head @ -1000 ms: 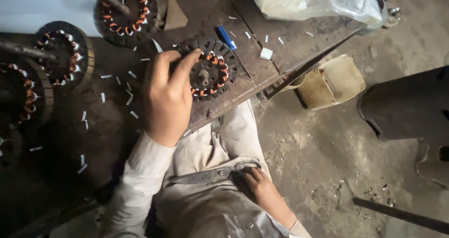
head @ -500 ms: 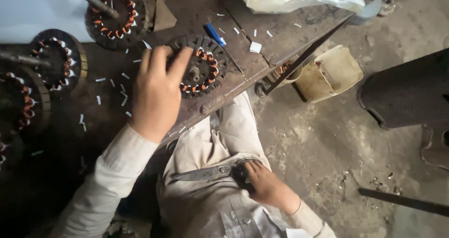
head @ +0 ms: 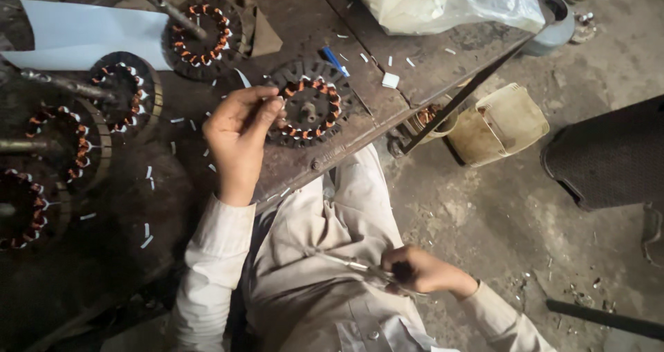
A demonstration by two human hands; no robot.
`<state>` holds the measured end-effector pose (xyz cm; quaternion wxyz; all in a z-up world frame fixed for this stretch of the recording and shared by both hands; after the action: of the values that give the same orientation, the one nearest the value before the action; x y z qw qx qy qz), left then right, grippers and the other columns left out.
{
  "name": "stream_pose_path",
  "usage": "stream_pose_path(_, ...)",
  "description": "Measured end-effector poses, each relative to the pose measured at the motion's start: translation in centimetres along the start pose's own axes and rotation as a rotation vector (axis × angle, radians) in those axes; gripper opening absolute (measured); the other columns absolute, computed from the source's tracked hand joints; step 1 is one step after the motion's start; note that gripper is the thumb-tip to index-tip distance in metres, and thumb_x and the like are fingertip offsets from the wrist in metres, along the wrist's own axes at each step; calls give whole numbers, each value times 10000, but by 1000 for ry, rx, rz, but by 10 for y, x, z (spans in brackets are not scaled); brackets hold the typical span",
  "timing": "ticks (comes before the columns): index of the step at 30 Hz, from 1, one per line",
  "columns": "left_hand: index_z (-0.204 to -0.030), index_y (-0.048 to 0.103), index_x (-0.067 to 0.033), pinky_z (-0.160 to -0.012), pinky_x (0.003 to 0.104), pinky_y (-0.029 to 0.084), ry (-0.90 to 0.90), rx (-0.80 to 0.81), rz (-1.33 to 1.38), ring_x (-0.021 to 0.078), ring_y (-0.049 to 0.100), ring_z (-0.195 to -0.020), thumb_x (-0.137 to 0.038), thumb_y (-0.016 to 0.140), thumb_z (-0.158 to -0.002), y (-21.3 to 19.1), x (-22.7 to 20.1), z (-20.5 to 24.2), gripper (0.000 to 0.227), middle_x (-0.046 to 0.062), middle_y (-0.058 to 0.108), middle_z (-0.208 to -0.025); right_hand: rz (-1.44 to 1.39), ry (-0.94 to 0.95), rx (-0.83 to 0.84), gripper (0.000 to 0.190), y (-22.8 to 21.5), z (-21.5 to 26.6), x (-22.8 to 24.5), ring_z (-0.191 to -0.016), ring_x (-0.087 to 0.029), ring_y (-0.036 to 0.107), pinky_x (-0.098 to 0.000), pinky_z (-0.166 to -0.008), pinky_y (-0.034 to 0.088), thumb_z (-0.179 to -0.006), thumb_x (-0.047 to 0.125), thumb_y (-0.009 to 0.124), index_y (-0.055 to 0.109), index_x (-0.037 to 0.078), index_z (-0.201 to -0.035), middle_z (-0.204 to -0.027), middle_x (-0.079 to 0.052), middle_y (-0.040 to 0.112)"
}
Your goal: The person inserts small white insulating pieces into the slots of a motor stator. They use a blue-handled tool to push the pieces into place and occasionally use scissors to trim excess material. The person works on multiple stators, placing them on a metal table.
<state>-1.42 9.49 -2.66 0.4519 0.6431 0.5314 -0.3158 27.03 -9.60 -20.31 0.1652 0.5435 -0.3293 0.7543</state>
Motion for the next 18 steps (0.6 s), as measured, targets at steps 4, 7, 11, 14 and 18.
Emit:
stream_pose_path(4, -1193, 684, 25, -855, 265, 601, -37, 29, 88, 122, 725, -909, 6, 713, -1000, 6, -4, 0, 195, 60, 745, -1032, -252, 101, -359, 480, -2, -8, 20, -699, -137, 487, -325, -616, 395, -771, 312, 906, 576, -24, -868, -745, -37, 542)
stream_pose_path(7, -1189, 687, 30, -864, 270, 598, -38, 7, 102, 127, 721, -937, 36, 723, -995, 10, -4, 1, 198, 65, 741, -1067, -210, -140, -737, 582, -16, -42, 52, -801, -76, 513, -274, -696, 461, -826, 469, 839, 588, 8, -1078, -864, 22, 568)
stream_pose_path(11, -1226, 697, 40, -920, 253, 567, -10, 38, 66, 135, 723, -996, 67, 721, -1020, 11, -3, 2, 210, 82, 748, -1110, -52, -56, -880, 630, -30, -72, 67, -704, -79, 395, -265, -598, 378, -752, 542, 859, 532, 38, -939, -765, 21, 433)
stream_pose_path(14, -1189, 699, 29, -926, 255, 583, -39, 27, 148, 128, 729, -996, 81, 720, -997, 9, 3, 0, 200, 77, 752, -1104, -33, 14, -889, 630, -38, -80, 78, -644, -87, 411, -276, -560, 374, -722, 560, 874, 573, 43, -918, -690, 24, 462)
stream_pose_path(18, -1162, 696, 24, -888, 242, 567, -2, 11, 160, 106, 703, -986, 105, 731, -971, 10, 8, -1, 211, 71, 745, -1117, 69, -42, -914, 642, -50, -87, 98, -654, -85, 385, -269, -556, 366, -722, 528, 896, 532, 31, -901, -686, 17, 428)
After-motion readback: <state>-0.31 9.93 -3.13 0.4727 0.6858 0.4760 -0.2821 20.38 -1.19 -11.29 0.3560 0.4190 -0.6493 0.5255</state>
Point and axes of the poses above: each hand's wrist, its own z-axis away from the middle knuckle, its own y-axis out of the palm, x = y × z, the point moved 7 cm from there along -z, towards the middle knuckle
